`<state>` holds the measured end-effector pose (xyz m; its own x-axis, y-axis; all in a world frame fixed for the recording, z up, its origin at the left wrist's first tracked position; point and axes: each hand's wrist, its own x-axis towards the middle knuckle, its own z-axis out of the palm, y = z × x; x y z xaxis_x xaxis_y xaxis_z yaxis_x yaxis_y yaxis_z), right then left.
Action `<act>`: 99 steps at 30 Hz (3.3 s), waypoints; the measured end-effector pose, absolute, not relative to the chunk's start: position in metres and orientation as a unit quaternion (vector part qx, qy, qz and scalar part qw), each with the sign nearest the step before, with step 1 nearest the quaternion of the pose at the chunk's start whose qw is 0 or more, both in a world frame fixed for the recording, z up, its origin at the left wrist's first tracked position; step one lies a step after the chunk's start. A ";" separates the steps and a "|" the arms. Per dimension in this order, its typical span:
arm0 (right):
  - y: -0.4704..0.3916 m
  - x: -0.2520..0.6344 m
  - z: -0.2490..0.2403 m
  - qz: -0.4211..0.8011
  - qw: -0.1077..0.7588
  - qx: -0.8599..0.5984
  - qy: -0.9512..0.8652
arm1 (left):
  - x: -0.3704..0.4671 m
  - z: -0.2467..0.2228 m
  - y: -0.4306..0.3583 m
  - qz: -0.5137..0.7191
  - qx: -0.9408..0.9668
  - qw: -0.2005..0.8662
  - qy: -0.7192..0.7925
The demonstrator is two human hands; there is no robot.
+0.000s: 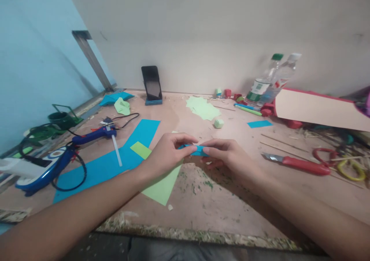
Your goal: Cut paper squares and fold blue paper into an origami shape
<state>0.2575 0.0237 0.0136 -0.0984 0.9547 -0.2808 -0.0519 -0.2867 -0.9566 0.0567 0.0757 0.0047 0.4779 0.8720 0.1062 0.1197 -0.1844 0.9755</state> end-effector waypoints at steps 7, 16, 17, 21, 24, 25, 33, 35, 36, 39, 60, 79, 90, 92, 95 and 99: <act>0.025 0.258 0.013 0.584 0.413 -0.546 -0.436 | 0.053 0.005 0.079 0.304 0.678 0.549 0.382; 0.028 0.259 0.020 0.539 0.374 -0.561 -0.504 | 0.055 0.012 0.074 0.298 0.685 0.545 0.381; 0.028 0.260 0.019 0.534 0.379 -0.564 -0.503 | 0.055 0.011 0.076 0.301 0.678 0.551 0.381; 0.028 0.263 0.016 0.532 0.380 -0.567 -0.501 | 0.053 0.005 0.081 0.303 0.683 0.541 0.386; 0.028 0.263 0.016 0.531 0.362 -0.559 -0.524 | 0.052 0.006 0.079 0.304 0.707 0.512 0.383; 0.028 0.262 0.016 0.537 0.356 -0.555 -0.526 | 0.052 0.007 0.078 0.304 0.716 0.500 0.381; 0.027 0.260 0.014 0.557 0.344 -0.543 -0.527 | 0.053 0.007 0.074 0.271 0.740 0.488 0.375; 0.027 0.259 0.015 0.556 0.337 -0.548 -0.526 | 0.052 0.005 0.076 0.282 0.731 0.490 0.382; 0.027 0.259 0.016 0.552 0.333 -0.554 -0.527 | 0.052 0.005 0.077 0.287 0.729 0.486 0.386; 0.026 0.260 0.020 0.535 0.323 -0.565 -0.538 | 0.052 0.006 0.079 0.298 0.731 0.473 0.391; 0.033 0.270 0.011 0.599 0.430 -0.499 -0.455 | 0.050 0.001 0.078 0.316 0.806 0.347 0.362; 0.031 0.265 0.012 0.553 0.388 -0.536 -0.506 | 0.059 0.000 0.078 0.362 0.620 0.587 0.374; 0.031 0.265 0.017 0.531 0.435 -0.527 -0.501 | 0.059 0.000 0.074 0.336 0.600 0.639 0.343; 0.031 0.263 0.016 0.532 0.434 -0.526 -0.502 | 0.059 -0.001 0.073 0.352 0.609 0.616 0.354; 0.029 0.260 0.014 0.540 0.414 -0.530 -0.506 | 0.060 0.000 0.070 0.385 0.631 0.571 0.357; 0.025 0.254 0.014 0.597 0.409 -0.507 -0.469 | 0.062 0.004 0.062 0.410 0.668 0.511 0.354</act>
